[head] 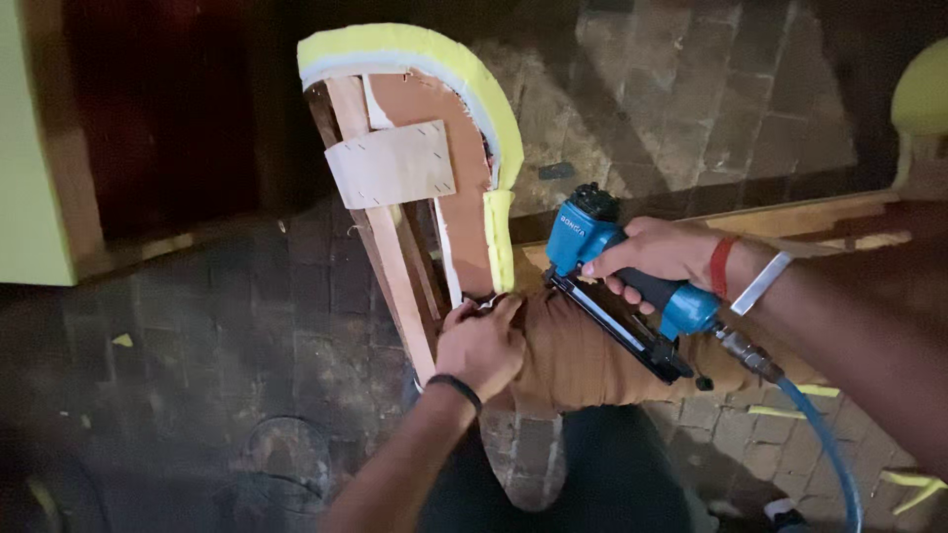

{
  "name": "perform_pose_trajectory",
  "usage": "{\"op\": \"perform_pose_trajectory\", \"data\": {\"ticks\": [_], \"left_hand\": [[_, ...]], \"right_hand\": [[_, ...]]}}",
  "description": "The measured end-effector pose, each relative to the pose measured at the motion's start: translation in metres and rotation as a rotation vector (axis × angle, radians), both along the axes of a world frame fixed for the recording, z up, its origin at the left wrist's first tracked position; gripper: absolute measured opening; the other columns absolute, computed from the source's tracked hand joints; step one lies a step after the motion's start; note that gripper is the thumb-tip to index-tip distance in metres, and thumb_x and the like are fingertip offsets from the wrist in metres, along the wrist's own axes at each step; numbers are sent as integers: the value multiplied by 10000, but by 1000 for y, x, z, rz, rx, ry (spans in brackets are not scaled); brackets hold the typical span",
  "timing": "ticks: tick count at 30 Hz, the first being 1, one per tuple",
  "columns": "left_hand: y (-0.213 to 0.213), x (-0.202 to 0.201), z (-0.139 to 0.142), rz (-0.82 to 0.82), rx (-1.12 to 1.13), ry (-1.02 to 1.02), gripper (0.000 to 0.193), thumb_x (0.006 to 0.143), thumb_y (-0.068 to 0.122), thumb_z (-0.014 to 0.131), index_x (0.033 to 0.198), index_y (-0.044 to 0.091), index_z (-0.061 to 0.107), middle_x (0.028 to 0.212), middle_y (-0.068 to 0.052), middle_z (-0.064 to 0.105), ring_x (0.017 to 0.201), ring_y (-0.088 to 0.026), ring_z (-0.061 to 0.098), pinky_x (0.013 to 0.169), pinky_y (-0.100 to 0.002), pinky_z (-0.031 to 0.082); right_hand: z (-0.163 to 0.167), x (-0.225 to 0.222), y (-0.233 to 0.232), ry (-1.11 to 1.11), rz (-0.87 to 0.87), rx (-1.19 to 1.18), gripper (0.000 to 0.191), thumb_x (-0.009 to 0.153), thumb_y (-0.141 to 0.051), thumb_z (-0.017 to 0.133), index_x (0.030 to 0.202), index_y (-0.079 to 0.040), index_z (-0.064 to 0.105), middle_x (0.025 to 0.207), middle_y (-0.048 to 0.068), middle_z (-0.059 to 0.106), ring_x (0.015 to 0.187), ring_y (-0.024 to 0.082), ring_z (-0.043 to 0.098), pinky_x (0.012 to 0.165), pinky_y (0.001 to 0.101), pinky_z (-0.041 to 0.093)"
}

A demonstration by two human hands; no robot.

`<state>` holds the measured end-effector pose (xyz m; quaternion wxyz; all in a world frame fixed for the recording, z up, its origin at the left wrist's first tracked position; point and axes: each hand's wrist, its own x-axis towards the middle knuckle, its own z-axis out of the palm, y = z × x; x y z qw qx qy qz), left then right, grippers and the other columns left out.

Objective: The person staples brown fabric onto a wooden frame using a pneumatic staple gun, then trims excess fabric with scissors. They smooth the fabric and later handle yellow and pink foam pieces, placing them on the frame.

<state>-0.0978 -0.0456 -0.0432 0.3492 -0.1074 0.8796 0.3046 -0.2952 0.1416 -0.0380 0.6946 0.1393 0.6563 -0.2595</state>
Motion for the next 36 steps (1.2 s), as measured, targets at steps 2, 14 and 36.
{"op": "perform_pose_trajectory", "data": {"ticks": [2,14,36], "left_hand": [[-5,-15,0,-9,-28,-43,359,994,272,492,1304,186,649,941,-131,757,827,-308,750,964,-464,515],[-13,-78,-67,-70,107,-540,241,949,288,675,1156,200,761,1032,-91,786,907,-252,778,775,-405,649],[-20,-90,-40,18,-81,-118,222,767,227,684,921,285,832,955,-47,772,908,-308,727,839,-426,592]], "right_hand": [[-8,-2,1,-12,-1,22,318,829,-292,808,739,-45,629,645,70,605,506,181,584,455,347,498],[-21,-11,26,-71,-170,-75,190,793,-222,784,884,-80,697,668,34,599,493,155,564,431,340,481],[-38,-35,5,-113,17,-82,259,811,-260,797,817,-49,648,668,52,609,509,167,589,454,371,517]]}}
